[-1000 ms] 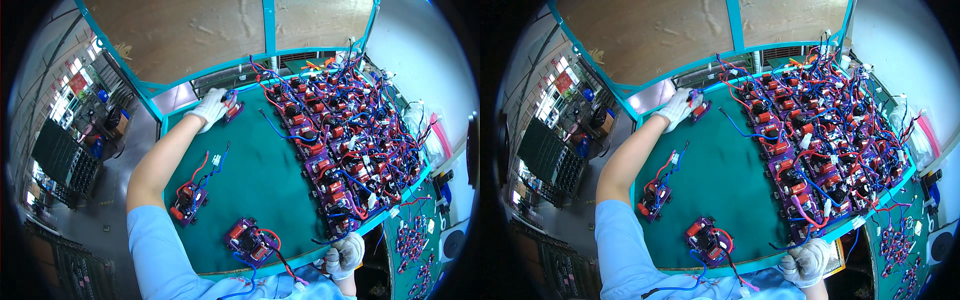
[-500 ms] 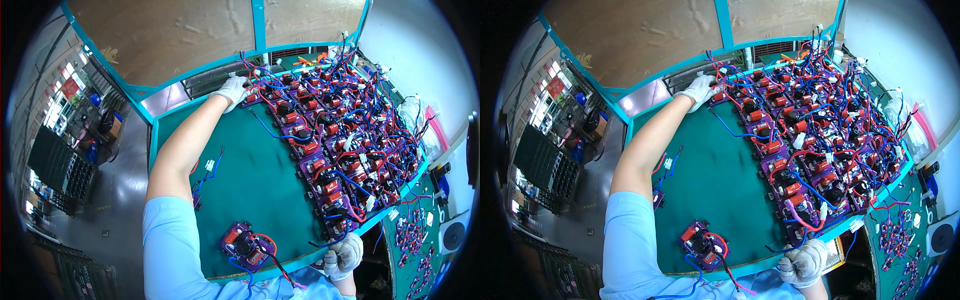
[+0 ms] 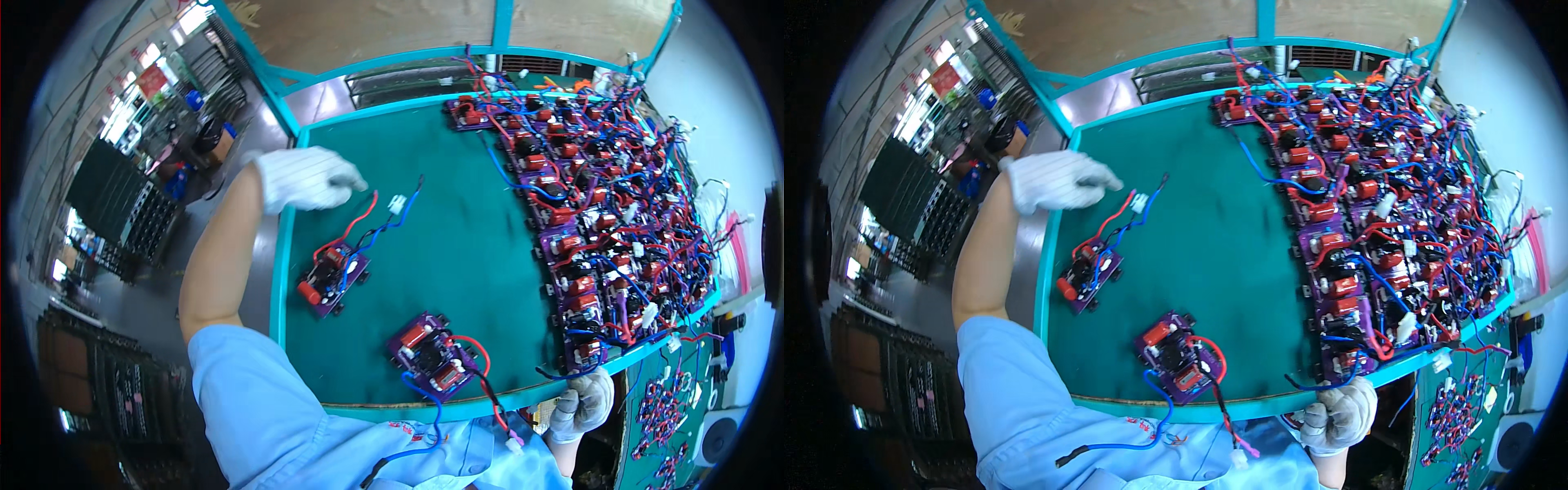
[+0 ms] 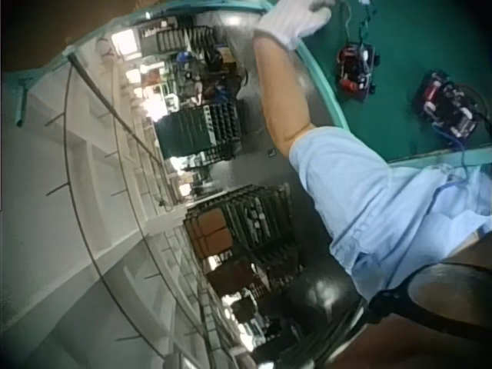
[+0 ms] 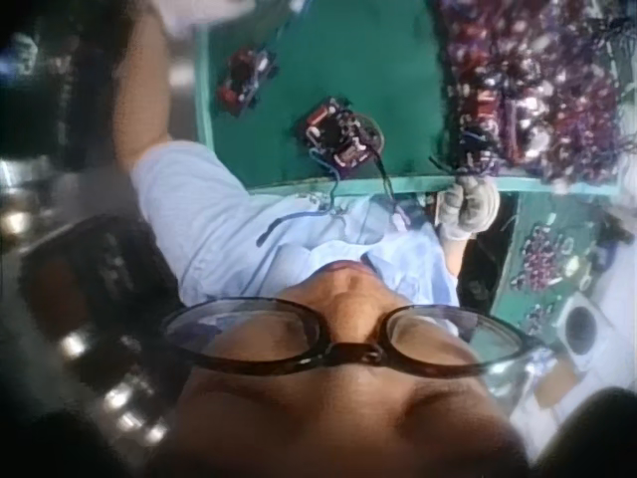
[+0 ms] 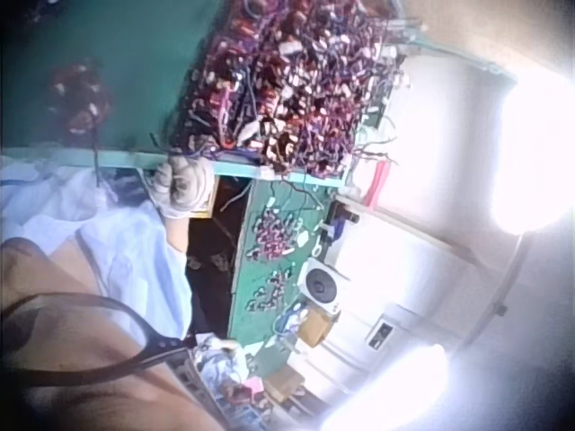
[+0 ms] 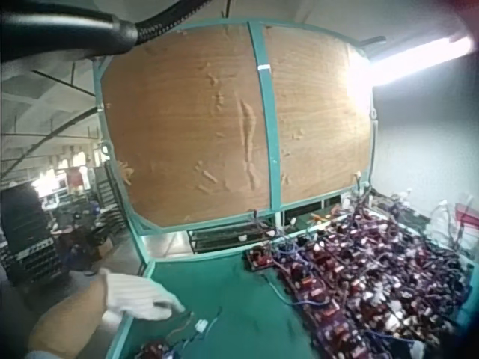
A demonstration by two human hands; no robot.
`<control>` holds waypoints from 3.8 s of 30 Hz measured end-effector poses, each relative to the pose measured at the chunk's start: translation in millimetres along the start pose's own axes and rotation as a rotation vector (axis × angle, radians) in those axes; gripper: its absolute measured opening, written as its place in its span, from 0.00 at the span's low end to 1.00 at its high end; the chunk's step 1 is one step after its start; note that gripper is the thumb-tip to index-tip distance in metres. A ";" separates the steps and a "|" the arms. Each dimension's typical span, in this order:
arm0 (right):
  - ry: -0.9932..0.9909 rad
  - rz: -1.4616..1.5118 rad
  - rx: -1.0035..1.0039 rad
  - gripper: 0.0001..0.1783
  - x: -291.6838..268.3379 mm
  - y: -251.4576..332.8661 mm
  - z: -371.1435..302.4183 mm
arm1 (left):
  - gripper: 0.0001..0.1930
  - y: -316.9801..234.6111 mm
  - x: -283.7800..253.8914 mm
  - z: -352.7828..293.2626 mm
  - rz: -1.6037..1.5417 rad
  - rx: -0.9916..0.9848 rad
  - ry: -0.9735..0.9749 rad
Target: The person assembles small electronic toy cars by hand from electronic components, wires, and circuit boards.
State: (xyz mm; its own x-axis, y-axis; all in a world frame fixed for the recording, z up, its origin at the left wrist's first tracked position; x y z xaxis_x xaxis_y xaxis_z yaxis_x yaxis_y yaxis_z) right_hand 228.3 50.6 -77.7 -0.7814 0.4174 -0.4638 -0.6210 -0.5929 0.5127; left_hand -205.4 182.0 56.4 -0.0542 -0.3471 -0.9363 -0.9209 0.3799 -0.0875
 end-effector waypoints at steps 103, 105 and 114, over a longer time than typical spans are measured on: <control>0.035 0.140 -0.190 0.14 3.1 -8.8 8.2 | 0.16 -107.8 50.7 139.1 -1.216 -0.163 -0.439; 0.010 0.132 -0.186 0.15 2.8 -10.5 5.6 | 0.16 -105.6 52.4 143.5 -1.192 -0.156 -0.445; -0.008 0.145 -0.176 0.14 4.7 -12.2 1.6 | 0.20 -112.3 45.3 146.7 -1.325 -0.108 -0.320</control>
State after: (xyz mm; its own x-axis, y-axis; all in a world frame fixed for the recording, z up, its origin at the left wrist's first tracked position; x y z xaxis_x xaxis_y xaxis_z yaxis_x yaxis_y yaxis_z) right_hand 232.1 60.8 -85.0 -0.8628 0.3241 -0.3880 -0.4823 -0.7580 0.4392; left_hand -47.8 249.4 -26.1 0.9611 -0.1782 -0.2108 -0.2386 -0.1524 -0.9591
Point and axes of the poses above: each hand's wrist, its own z-axis towards the middle knuckle, its own x-axis out of the palm, y = z × x, the point moved 3 cm from there along z, towards the middle knuckle, and after that the axes turned 3 degrees about x, right-handed, at the moved point
